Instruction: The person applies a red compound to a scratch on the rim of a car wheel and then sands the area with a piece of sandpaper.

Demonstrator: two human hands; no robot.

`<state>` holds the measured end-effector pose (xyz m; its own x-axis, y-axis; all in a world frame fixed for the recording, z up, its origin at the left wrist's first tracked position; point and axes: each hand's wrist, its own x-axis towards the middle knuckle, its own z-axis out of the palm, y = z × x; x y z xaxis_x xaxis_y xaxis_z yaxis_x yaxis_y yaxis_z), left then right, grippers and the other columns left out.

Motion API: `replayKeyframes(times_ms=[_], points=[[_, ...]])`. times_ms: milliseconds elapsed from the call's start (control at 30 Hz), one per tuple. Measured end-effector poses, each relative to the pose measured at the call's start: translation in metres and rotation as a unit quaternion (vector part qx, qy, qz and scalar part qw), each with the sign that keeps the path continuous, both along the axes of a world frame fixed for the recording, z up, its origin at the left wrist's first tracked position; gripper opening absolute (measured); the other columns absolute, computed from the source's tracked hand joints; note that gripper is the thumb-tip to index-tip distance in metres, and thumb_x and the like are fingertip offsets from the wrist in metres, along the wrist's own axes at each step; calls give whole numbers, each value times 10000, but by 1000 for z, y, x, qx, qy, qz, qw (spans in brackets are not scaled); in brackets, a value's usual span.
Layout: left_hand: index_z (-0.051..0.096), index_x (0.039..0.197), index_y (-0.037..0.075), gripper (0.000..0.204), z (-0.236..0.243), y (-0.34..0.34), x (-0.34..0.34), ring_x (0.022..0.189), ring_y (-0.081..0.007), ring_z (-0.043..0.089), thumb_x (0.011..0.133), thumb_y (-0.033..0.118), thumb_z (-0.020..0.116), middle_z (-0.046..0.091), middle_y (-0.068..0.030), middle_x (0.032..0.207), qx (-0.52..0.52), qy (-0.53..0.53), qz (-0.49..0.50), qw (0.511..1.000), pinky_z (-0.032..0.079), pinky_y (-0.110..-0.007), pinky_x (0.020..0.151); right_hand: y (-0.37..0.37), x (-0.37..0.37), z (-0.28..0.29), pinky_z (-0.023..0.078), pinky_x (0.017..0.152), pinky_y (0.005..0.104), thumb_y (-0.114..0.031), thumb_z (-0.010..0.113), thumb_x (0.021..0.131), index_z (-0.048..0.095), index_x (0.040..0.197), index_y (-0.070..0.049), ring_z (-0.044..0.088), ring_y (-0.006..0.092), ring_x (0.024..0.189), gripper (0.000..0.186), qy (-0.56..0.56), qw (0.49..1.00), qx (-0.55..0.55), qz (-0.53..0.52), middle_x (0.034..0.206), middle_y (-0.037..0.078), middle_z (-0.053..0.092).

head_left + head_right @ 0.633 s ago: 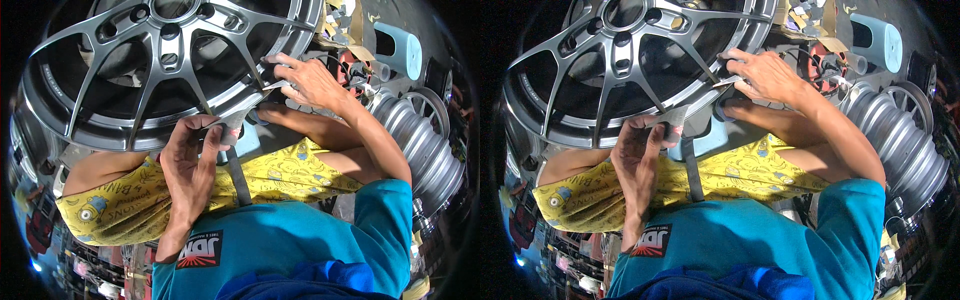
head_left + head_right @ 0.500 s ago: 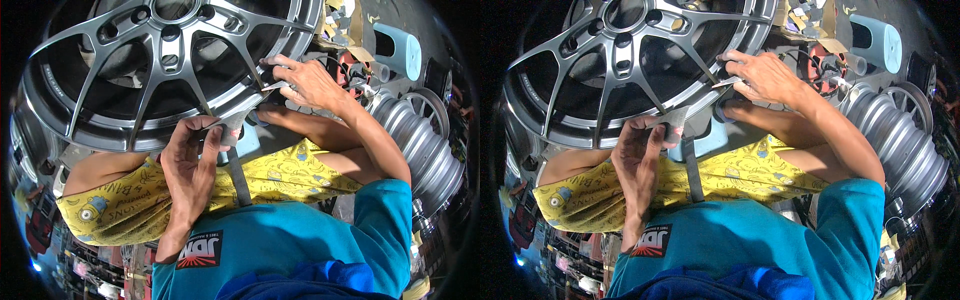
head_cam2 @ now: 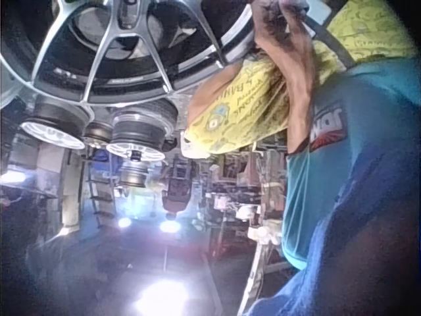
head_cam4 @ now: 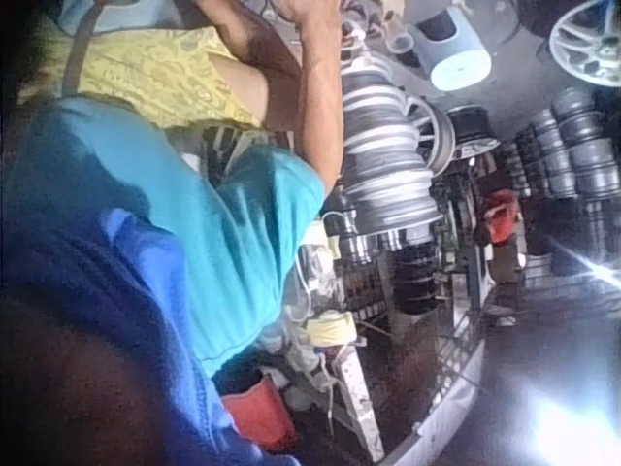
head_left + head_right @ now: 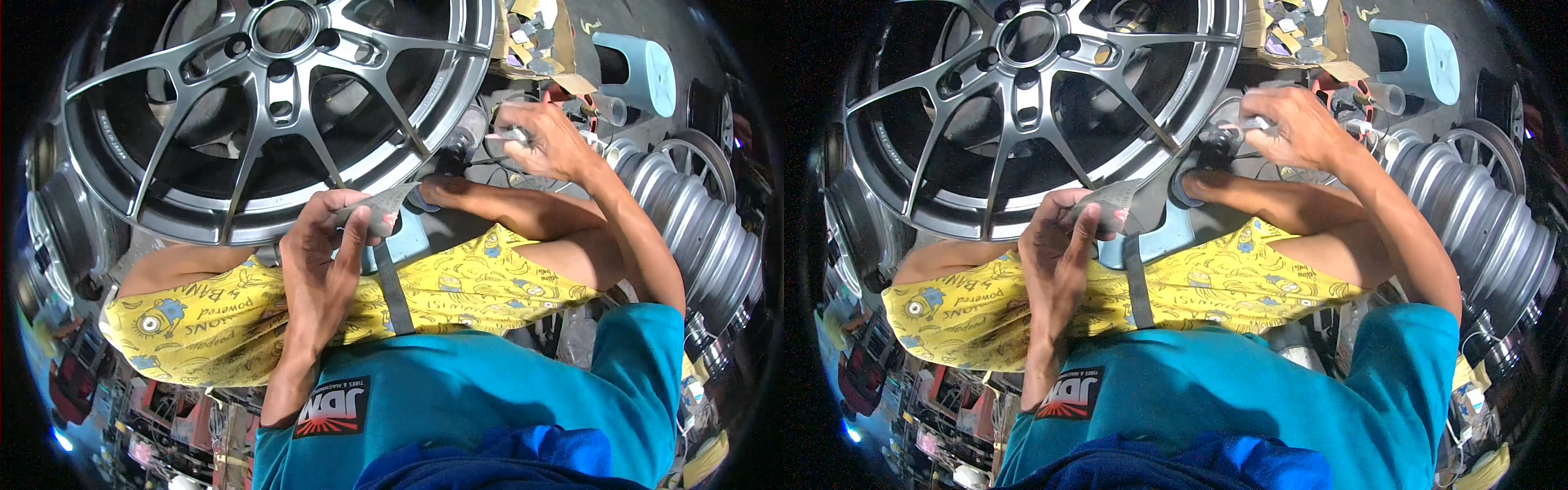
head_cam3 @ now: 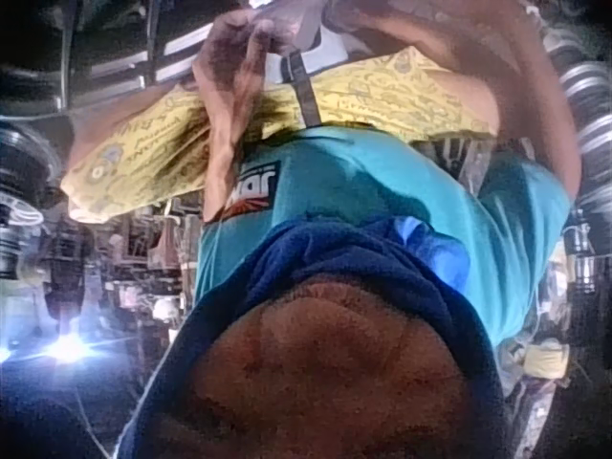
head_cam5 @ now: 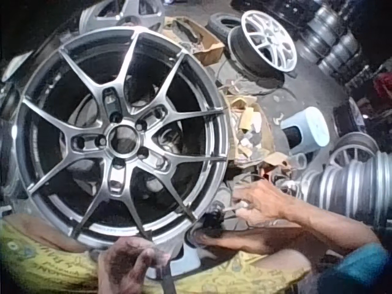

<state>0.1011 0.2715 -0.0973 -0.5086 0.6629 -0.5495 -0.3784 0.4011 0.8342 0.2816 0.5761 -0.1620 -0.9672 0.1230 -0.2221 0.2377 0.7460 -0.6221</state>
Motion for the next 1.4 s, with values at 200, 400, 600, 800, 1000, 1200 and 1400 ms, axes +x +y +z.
replayKeyframes(times_ms=[200,400,600,800,1000,1200,1400], points=[[646,1228,-16,191,-2,-5,6,924,-146,732,1101,126,636,777,-122,1055,-29,21,-89,995,588,-287,813,-63,-4,17,550,738,407,-183,709,907,718,981,11,708,267,785,208,19,968,-239,-71,883,146,735],[638,1239,-42,182,-10,-17,5,960,-136,740,1097,69,611,770,-126,1059,-32,58,-165,984,624,-286,821,-96,-6,13,543,767,333,-192,750,991,771,1128,-13,704,180,843,226,49,939,-334,-65,985,104,774],[658,1197,-79,177,-10,-17,11,963,-197,785,1077,41,611,770,-156,1059,-29,58,-176,982,654,-298,776,-110,-9,15,538,754,329,-210,757,994,783,1095,-8,689,165,821,227,68,940,-330,-54,969,100,778],[669,1181,-103,192,-11,-15,14,914,-232,808,1056,33,617,780,-187,1016,-30,55,-161,985,661,-308,749,-110,-11,18,549,793,345,-224,757,1003,780,1091,-9,695,174,840,233,33,935,-346,-72,967,103,778],[675,1183,-109,221,-14,-20,12,834,-223,804,1045,59,635,788,-198,937,-40,46,-159,985,642,-312,709,-115,-17,19,533,751,336,-201,748,1008,764,1066,3,666,151,792,213,64,948,-308,-50,885,84,738],[688,1169,-87,220,-16,-21,13,792,-219,795,1048,85,626,783,-215,921,-69,66,-173,980,632,-322,694,-83,-16,12,472,676,274,-268,673,1058,663,900,-38,582,79,732,279,-21,922,-321,-217,783,29,621],[658,1227,-87,246,-11,-15,12,805,-143,755,1081,109,634,771,-146,922,-63,59,-199,976,610,-266,726,-35,-32,-45,517,601,308,-516,451,1128,679,937,47,684,189,646,637,-26,832,-423,-357,743,135,705]])
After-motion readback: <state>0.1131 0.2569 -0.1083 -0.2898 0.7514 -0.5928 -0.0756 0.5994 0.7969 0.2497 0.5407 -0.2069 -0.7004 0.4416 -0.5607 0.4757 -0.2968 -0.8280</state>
